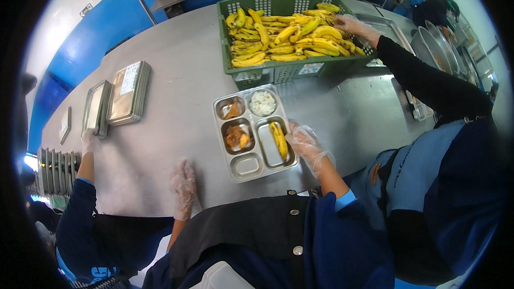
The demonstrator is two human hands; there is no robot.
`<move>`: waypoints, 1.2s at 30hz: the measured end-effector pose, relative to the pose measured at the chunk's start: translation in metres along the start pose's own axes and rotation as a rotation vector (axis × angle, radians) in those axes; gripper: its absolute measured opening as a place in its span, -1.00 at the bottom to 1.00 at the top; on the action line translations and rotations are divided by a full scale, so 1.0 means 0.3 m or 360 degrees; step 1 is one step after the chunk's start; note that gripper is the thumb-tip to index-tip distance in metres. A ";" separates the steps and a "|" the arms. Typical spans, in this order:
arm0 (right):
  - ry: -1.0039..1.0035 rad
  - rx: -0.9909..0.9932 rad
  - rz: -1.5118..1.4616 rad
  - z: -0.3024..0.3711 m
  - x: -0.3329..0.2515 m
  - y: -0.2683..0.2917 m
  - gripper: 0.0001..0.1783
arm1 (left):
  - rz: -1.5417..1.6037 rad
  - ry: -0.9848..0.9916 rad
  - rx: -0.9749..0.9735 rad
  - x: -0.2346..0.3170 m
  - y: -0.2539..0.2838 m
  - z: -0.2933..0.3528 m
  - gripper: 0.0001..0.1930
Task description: The person assembles meal trays by placing bananas into compartmentalized metal trays that already contain rice and cooked items. They then cover each tray with a lid and pass it down the line. The process is repeated continuously with multiple trays.
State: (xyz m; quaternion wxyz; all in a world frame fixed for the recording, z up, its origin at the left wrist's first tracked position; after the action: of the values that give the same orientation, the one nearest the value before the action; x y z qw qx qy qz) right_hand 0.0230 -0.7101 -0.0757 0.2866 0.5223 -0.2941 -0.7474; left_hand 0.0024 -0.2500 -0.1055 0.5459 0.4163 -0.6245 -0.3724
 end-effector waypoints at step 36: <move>-0.0149 -0.0630 -0.1482 0.002 -0.362 -0.102 -0.47 | 0.1264 0.0140 -0.0569 0.178 -0.112 -0.046 -0.58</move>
State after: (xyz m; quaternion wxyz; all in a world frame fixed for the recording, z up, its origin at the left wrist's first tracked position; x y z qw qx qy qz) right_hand 0.0502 -0.6101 -0.0316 0.0029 0.4995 0.1048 -0.8599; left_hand 0.0168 -0.3122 -0.1147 0.7363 0.0582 -0.6381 -0.2176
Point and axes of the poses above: each hand's wrist, its own z-axis away from the middle knuckle, its own y-axis out of the back of the hand, x = y × z, the point moved 7 cm from there along -z, towards the middle knuckle
